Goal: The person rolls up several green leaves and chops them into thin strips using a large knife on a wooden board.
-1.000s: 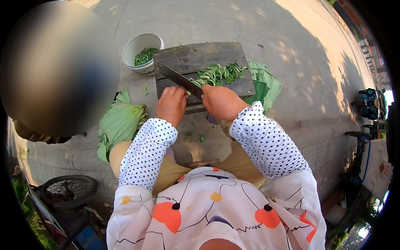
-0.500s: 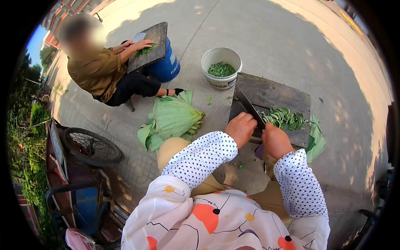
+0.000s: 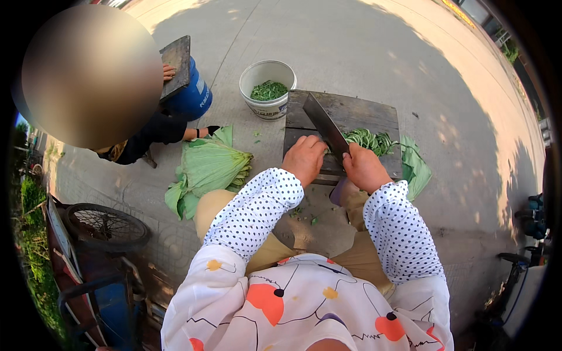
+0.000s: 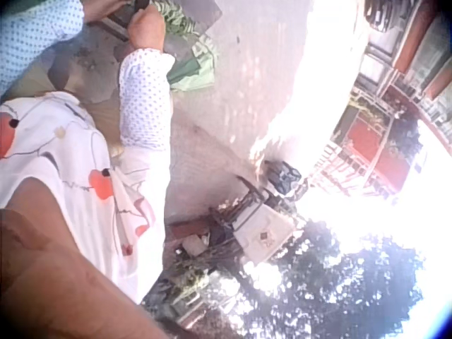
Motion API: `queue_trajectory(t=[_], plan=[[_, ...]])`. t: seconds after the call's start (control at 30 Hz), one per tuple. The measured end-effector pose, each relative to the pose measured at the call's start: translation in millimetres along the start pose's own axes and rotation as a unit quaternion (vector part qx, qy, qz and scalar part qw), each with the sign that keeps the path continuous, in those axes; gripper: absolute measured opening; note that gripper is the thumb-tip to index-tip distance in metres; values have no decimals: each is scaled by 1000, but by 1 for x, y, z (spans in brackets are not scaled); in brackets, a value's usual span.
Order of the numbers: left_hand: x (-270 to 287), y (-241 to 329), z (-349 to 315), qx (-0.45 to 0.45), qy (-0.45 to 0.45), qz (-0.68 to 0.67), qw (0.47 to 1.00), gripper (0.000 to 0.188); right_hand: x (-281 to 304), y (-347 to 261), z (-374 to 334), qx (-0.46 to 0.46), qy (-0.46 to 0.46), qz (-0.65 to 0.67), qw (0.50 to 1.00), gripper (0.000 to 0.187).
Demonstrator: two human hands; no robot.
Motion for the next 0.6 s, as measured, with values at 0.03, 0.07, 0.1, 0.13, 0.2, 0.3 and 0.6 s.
queue_trajectory(t=[0.03, 0.07, 0.1, 0.13, 0.2, 0.3, 0.6], plan=[[-1, -4, -6, 10, 5, -1, 1000, 23, 3, -6, -2, -1, -8, 0, 1000, 22], [2, -3, -7, 14, 5, 5, 1000, 23, 3, -7, -4, 2, -11, 6, 1000, 23], [3, -3, -10, 18, 0, 13, 1000, 25, 6, -12, -7, 12, -7, 12, 1000, 23], [3, -3, -7, 10, 5, 15, 1000, 25, 10, -14, -8, 5, -21, -2, 1000, 20], [-1, -2, -5, -1, 5, 19, 1000, 24, 12, -11, -16, 13, -34, -24, 999, 20], [-4, -2, -2, 10, -6, 19, 1000, 23, 15, -8, -22, -15, -60, -59, 996, 19], [1, 2, -3, 0, 8, 17, 1000, 14, -1, -9, -30, 10, -83, -116, 990, 14]])
Point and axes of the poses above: each hand's wrist, its own z-axis towards the middle knuckle, its own x-axis out of the back of the hand, y = z × x, the point moved 5 cm from there along z, towards the middle knuckle, and after that the axes turned 13 degrees about -x, right-handed, at the moved point
